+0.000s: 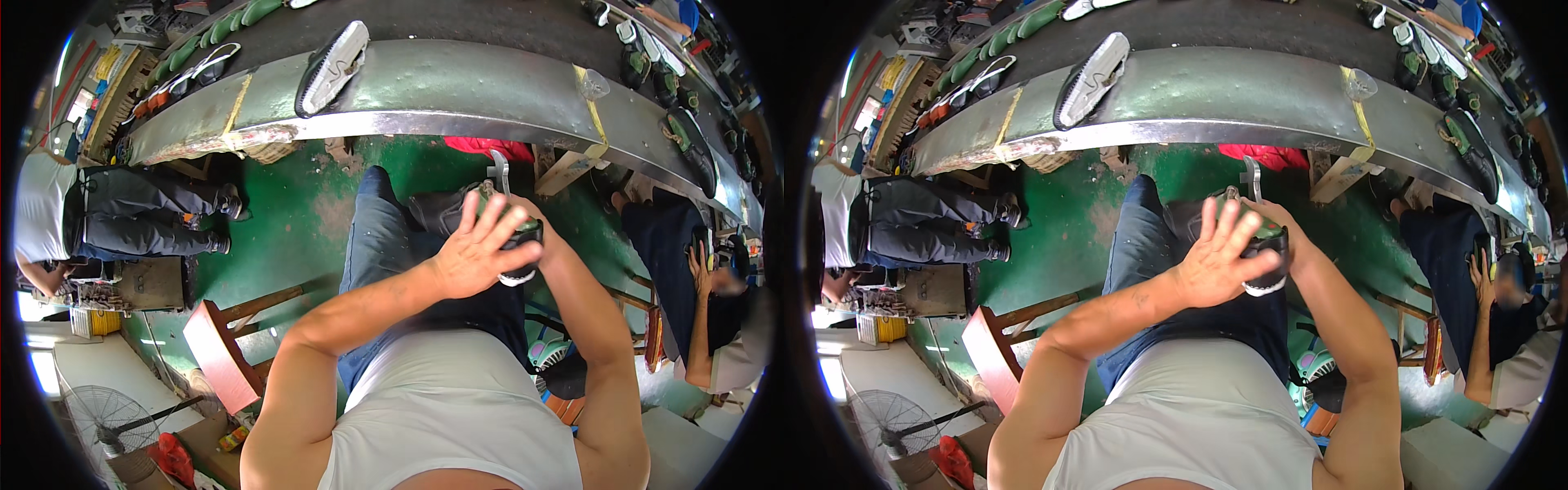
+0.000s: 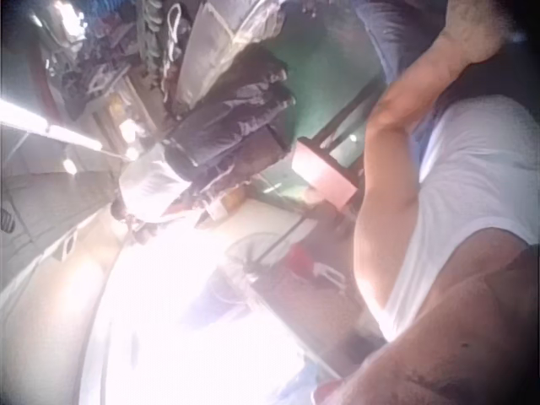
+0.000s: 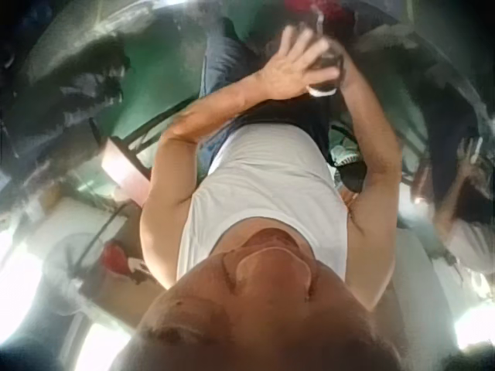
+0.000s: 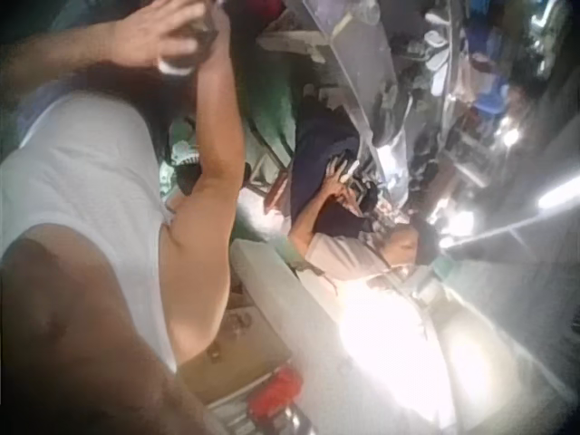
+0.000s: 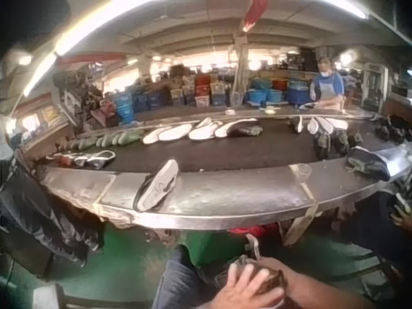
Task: Use pliers to stretch and pull the upper material over the last on the assembly line.
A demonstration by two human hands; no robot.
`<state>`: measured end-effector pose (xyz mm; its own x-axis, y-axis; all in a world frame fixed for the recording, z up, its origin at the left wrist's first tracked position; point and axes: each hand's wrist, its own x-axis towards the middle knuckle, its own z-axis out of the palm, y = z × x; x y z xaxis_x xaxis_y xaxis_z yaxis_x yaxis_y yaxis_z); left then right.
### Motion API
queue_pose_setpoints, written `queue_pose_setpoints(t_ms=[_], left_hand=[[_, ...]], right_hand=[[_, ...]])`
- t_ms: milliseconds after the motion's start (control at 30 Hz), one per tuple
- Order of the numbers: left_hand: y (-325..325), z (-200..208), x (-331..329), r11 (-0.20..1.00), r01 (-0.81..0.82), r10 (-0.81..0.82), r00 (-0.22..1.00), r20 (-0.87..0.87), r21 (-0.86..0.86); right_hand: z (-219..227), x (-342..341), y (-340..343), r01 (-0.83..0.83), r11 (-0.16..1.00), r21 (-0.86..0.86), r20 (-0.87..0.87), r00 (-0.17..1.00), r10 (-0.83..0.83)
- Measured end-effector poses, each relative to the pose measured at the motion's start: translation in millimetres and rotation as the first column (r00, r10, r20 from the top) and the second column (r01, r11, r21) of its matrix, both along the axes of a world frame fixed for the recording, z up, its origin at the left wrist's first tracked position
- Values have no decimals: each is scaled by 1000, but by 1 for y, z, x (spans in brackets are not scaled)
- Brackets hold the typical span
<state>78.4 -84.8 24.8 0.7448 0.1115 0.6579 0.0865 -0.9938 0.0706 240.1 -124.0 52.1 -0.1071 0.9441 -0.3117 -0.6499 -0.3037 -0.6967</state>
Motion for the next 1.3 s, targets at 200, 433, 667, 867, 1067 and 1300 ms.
queue_pose_setpoints(t_ms=[200, 433, 667, 867, 1067, 1300], left_hand=[[-2, 66, 1, 946, 151, -113, 983, 145, -288], [55, -56, -36, -83, 298, 253, 929, 269, -951], [77, -52, -47, -158, 145, 116, 985, 127, -977], [90, -57, -45, -28, 49, 31, 998, 48, -998], [97, -67, -41, -168, 76, 34, 997, 71, -983], [100, -71, -50, -279, 156, 8, 987, 160, -948]], right_hand=[[-8, 16, -6, -100, 995, -15, -109, 989, 98], [-50, 17, -69, -18, 929, -370, 393, 903, 174], [-29, -15, -80, -193, 980, 50, 857, 512, 57], [-45, -7, -37, -266, 964, -24, 781, 596, 184], [-73, -12, -33, -209, 977, 48, 880, 471, 57], [-59, -31, -46, -246, 969, 27, 997, 79, -8]])
